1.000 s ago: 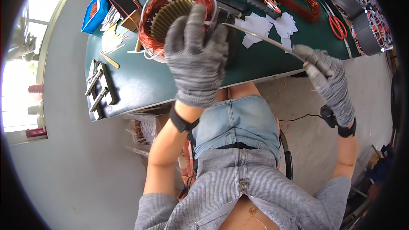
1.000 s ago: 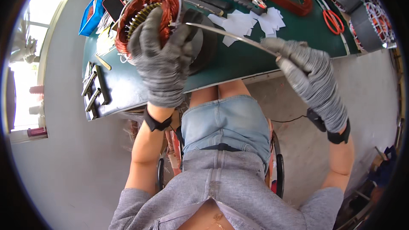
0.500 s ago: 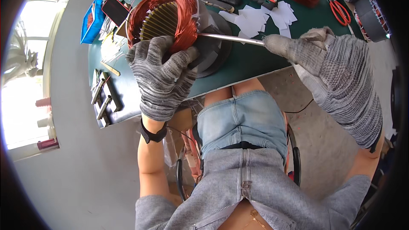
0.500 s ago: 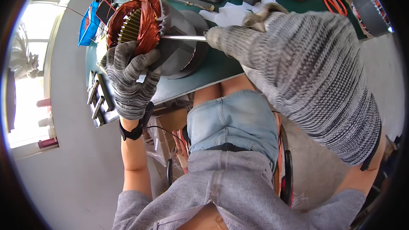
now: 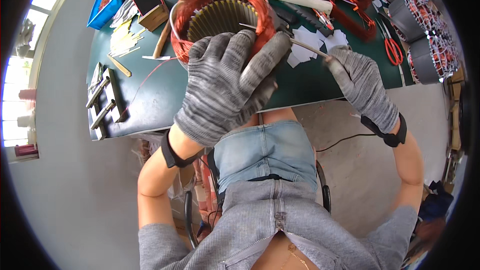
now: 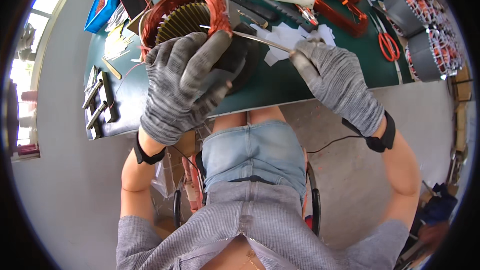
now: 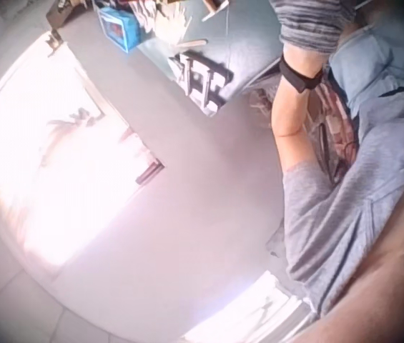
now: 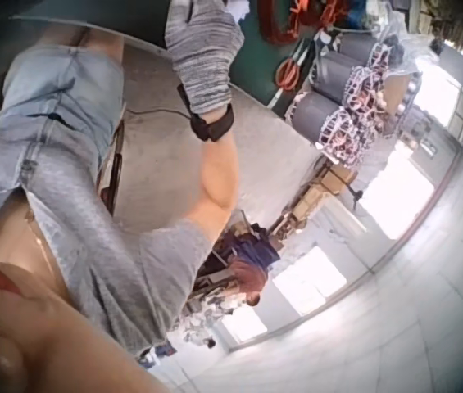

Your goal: The recorder is winding and assembling components of an electric motor stator, using a hammer and wedge to seat the coils.

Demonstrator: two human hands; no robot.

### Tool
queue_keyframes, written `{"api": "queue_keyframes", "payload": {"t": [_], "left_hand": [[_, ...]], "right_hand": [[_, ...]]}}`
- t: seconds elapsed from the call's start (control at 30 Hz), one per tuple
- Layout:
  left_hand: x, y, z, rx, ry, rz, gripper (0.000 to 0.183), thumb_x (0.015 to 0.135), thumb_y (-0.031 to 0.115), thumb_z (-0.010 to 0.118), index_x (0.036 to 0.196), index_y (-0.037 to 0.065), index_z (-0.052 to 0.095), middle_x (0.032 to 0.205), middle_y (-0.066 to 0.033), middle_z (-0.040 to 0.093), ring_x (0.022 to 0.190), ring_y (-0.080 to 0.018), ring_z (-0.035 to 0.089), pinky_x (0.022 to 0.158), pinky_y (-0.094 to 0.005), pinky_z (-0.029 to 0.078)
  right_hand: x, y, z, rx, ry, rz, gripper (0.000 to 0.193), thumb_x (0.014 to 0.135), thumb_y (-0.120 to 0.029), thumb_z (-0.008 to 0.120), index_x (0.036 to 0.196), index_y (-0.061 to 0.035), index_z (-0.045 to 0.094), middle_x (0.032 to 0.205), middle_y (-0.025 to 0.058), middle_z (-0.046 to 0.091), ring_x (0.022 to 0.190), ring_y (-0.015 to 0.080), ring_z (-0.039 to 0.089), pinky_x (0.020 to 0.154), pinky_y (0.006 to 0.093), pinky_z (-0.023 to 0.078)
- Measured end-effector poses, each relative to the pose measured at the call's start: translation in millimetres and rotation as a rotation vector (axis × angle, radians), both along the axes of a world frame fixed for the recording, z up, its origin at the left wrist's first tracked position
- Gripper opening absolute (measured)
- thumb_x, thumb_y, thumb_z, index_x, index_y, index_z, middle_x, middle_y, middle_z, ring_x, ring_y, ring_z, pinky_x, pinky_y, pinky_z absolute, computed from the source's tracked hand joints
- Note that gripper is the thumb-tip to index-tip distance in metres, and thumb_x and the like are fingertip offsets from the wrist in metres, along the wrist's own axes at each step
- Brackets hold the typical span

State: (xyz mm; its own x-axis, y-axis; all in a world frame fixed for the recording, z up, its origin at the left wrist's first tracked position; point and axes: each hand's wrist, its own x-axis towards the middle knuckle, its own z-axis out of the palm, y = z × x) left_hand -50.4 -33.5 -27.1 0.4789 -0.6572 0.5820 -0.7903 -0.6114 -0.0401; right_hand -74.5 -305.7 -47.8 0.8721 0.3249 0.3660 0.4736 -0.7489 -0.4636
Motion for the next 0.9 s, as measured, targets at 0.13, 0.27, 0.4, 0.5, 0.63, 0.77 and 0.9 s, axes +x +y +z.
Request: {"api": "queue_keyframes", "payload": {"t": [0.13,0.27,0.4,0.5,0.63,0.77,0.9], "left_hand": [[21,50,5,0.029,0.145,0.063,0.065,0.053,0.046,0.08,0.098,0.005,0.056,0.095,-0.0112,0.056,0.098,-0.0336,0.054,0.1,-0.0525,0.03],[26,39,12,-0.13,0.133,-0.078,0.054,0.053,0.045,0.079,0.084,0.006,0.058,0.086,-0.0117,0.056,0.083,-0.033,0.057,0.097,-0.0529,0.034],[25,41,7,-0.072,0.1,-0.023,0.047,0.055,0.037,0.076,0.089,0.009,0.058,0.088,-0.0112,0.056,0.081,-0.03,0.057,0.096,-0.0509,0.036],[15,29,1,-0.162,0.137,0.031,0.04,0.065,0.028,0.07,0.102,0.018,0.06,0.099,-0.0111,0.057,0.084,-0.0282,0.057,0.091,-0.0473,0.038],[1,-11,-19,-0.058,-0.172,0.137,0.034,0.065,0.031,0.075,0.098,0.028,0.068,0.119,-0.0045,0.054,0.094,-0.0282,0.053,0.087,-0.0469,0.038],[1,-36,-20,-0.031,-0.162,0.371,0.021,0.067,0.033,0.071,0.088,0.027,0.071,0.12,-0.0047,0.054,0.1,-0.0296,0.05,0.086,-0.0464,0.037],[0,-35,-27,-0.19,-0.315,0.232,0.025,0.07,0.019,0.07,0.093,0.025,0.062,0.124,-0.0061,0.051,0.107,-0.0321,0.048,0.088,-0.0445,0.039]], "right_hand": [[9,9,10,-0.044,0.263,-0.04,0.024,0.09,-0.021,0.054,0.078,-0.0018,0.061,0.066,0.0135,0.058,0.058,0.0251,0.056,0.058,0.0314,0.047],[-3,5,-72,0.356,0.321,-0.044,0.032,0.091,-0.022,0.053,0.067,-0.0009,0.054,0.054,0.0081,0.045,0.048,0.0207,0.042,0.051,0.0313,0.038],[1,11,-61,0.417,0.205,-0.048,0.025,0.089,-0.02,0.055,0.074,-0.0005,0.055,0.056,0.0074,0.046,0.049,0.0189,0.044,0.051,0.0298,0.038],[14,17,-42,0.263,0.129,-0.088,0.02,0.088,-0.019,0.056,0.085,-0.0006,0.061,0.064,0.0076,0.052,0.054,0.0155,0.049,0.054,0.0282,0.041],[23,-22,13,0.242,0.512,0.11,0.026,0.09,-0.018,0.052,0.107,-0.0026,0.063,0.079,0.0043,0.063,0.07,0.0122,0.058,0.068,0.0263,0.047],[-15,-62,42,0.096,0.413,-0.064,0.03,0.089,-0.014,0.051,0.114,-0.0015,0.061,0.09,0.0056,0.064,0.084,0.0121,0.06,0.078,0.0257,0.047],[-65,-38,18,0.277,0.264,-0.036,0.033,0.086,-0.008,0.052,0.118,-0.0025,0.059,0.107,0.0123,0.065,0.098,0.0197,0.063,0.089,0.0275,0.045]]}}
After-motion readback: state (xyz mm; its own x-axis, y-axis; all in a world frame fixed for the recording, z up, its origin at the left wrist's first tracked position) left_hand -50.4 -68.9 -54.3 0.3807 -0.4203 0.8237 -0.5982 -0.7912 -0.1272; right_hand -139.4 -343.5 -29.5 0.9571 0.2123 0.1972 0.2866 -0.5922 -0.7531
